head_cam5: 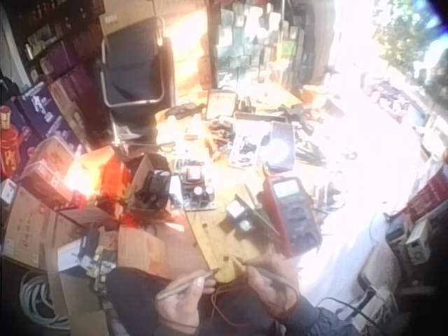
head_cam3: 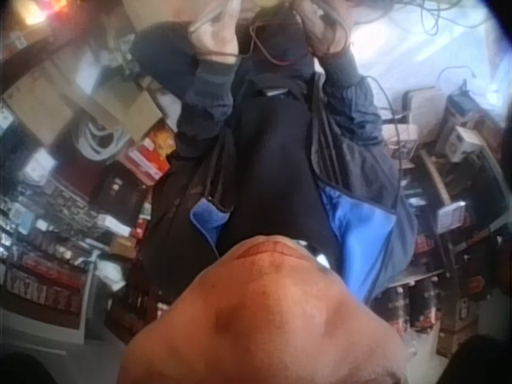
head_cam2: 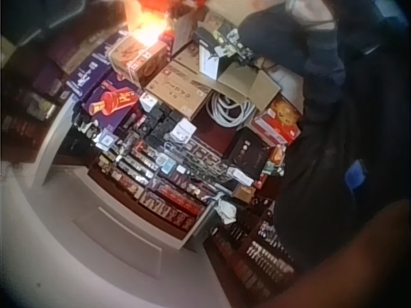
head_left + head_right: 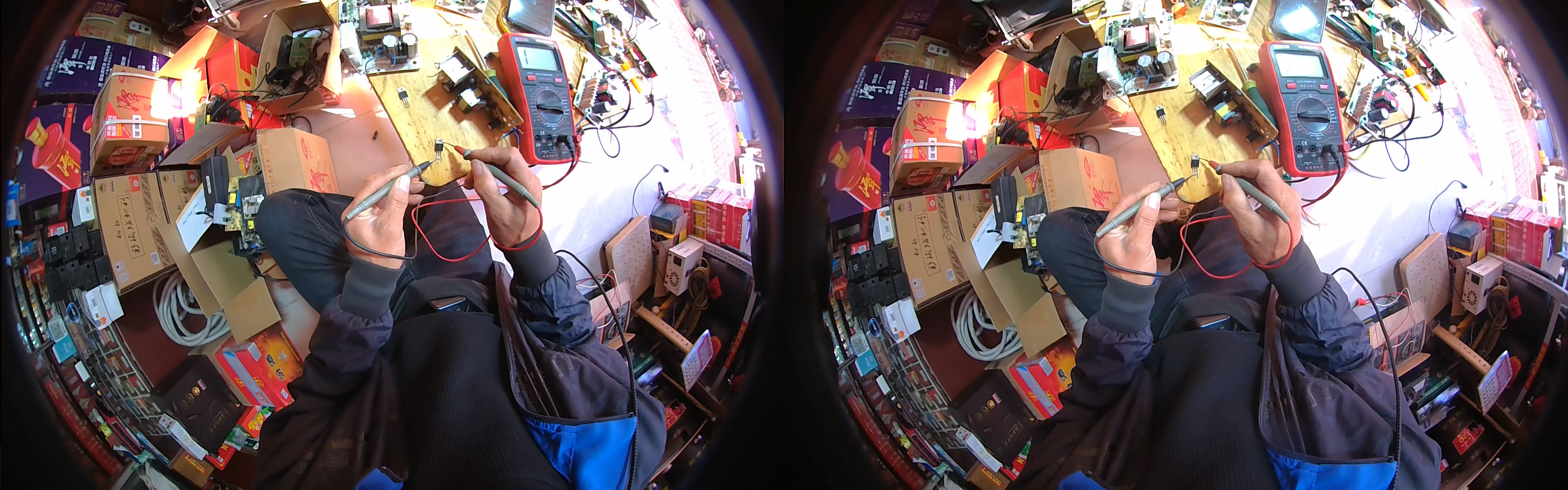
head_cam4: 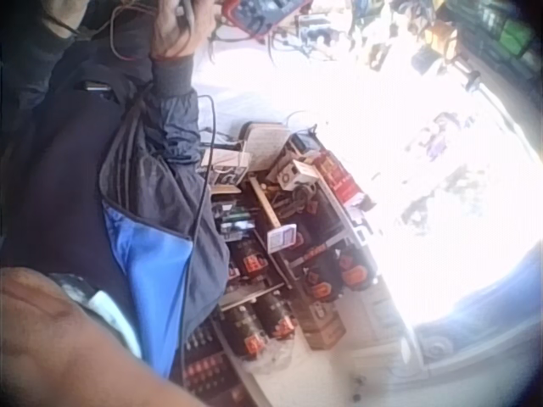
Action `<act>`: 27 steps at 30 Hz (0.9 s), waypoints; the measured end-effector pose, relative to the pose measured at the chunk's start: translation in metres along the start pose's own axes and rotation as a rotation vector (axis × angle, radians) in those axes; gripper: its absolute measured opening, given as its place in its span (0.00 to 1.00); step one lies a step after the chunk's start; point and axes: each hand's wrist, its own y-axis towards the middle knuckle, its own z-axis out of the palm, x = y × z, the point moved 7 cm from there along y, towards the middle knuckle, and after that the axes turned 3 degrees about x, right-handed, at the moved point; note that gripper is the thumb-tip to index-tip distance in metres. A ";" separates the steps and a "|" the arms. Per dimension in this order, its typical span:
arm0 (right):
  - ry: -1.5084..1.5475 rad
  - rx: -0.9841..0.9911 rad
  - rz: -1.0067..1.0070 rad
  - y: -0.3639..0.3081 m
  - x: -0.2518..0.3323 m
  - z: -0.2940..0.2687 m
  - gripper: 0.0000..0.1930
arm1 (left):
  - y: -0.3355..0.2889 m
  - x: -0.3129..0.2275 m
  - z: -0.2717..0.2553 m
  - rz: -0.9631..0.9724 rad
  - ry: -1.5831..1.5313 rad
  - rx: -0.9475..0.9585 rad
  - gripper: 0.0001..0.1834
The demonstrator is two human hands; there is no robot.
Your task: The person uses a multimeter to test small electronic components on a cluttered workbench. They repeatedly touch the multimeter probes to different points on the components and circuit boards, checking readings on the multimeter display.
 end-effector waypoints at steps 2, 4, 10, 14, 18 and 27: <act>-0.026 -0.004 -0.007 0.000 0.000 0.000 0.09 | 0.000 -0.001 0.001 0.011 0.011 0.005 0.13; -0.031 -0.005 -0.004 0.000 -0.001 0.000 0.09 | 0.000 -0.002 0.001 0.020 0.013 0.009 0.13; -0.048 -0.009 -0.013 0.000 -0.001 -0.001 0.08 | -0.001 -0.002 0.001 0.026 0.029 0.007 0.13; -0.069 -0.007 -0.022 0.000 0.000 -0.002 0.08 | -0.001 0.002 -0.001 -0.013 -0.022 0.015 0.12; -0.041 -0.009 -0.012 -0.001 -0.001 -0.001 0.08 | -0.001 0.002 -0.002 0.002 -0.034 0.010 0.14; 0.009 -0.016 -0.013 -0.002 0.000 -0.002 0.09 | -0.003 -0.001 -0.005 0.005 -0.027 -0.016 0.15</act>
